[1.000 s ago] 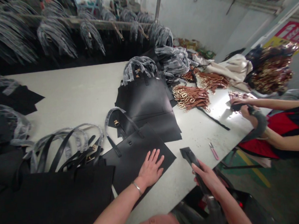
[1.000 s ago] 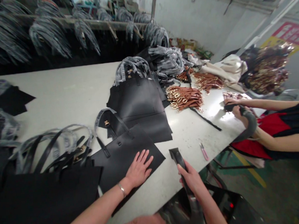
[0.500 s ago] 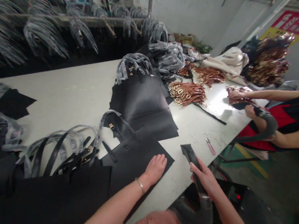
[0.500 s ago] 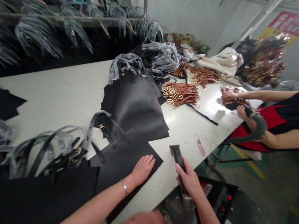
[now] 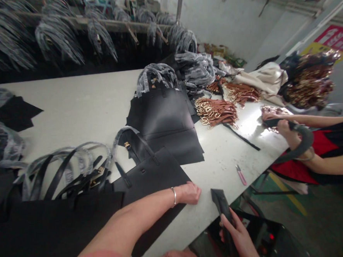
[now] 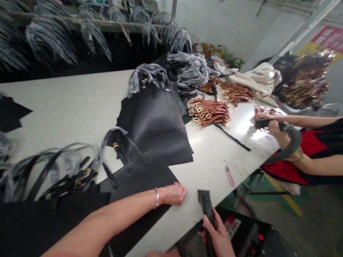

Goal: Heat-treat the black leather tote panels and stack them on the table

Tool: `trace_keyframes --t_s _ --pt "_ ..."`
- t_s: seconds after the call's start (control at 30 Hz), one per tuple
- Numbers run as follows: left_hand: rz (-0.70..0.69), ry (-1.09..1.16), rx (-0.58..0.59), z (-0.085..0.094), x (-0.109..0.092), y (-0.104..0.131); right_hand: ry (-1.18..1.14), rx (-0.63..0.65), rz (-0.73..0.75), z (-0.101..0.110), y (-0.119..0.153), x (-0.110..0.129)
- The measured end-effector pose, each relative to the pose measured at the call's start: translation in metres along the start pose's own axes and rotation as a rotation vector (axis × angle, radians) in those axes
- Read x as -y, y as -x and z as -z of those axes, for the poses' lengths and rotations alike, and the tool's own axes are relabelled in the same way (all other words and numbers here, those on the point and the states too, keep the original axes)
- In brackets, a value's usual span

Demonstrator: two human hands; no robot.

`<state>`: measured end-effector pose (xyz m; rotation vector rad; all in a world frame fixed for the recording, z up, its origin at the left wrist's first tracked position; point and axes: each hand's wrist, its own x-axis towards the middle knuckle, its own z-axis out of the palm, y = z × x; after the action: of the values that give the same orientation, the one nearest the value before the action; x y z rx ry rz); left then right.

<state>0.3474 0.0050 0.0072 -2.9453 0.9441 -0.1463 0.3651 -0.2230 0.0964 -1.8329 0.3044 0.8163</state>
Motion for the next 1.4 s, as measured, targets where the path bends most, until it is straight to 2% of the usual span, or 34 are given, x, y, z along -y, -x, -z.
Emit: trace_keyframes --t_s 0.13,0.27,0.4,0.5,0.7,0.83,0.97,1.2,1.27,1.4 --pt "0.044 0.038 0.004 -0.003 0.000 -0.003 0.015 0.020 -0.005 0.000 -0.001 0.001" --pt "0.157 0.137 -0.004 -0.005 0.002 -0.011 0.062 0.054 0.032 -0.001 -0.003 0.002" --pt "0.392 0.248 -0.033 -0.006 0.006 -0.012 0.104 0.054 0.066 -0.005 -0.001 0.007" --pt "0.628 0.277 -0.065 -0.003 0.004 0.008 0.182 0.115 0.066 -0.006 0.000 0.011" --pt "0.954 0.302 -0.213 0.007 -0.014 0.069 0.301 0.279 -0.037 -0.007 0.002 0.010" --pt "0.910 0.260 -0.146 0.004 -0.021 0.086 0.348 0.335 -0.066 -0.019 -0.001 0.012" --pt "0.889 0.245 -0.122 0.004 -0.021 0.088 0.353 0.306 -0.077 -0.033 -0.004 0.024" --pt "0.892 0.271 -0.122 0.007 -0.021 0.087 0.375 0.372 -0.124 -0.029 -0.002 0.027" --pt "0.891 0.274 -0.123 0.007 -0.021 0.087 0.358 0.322 -0.081 -0.034 -0.005 0.029" --pt "0.888 0.267 -0.120 0.009 -0.021 0.087 0.326 0.137 0.053 -0.040 -0.011 0.039"
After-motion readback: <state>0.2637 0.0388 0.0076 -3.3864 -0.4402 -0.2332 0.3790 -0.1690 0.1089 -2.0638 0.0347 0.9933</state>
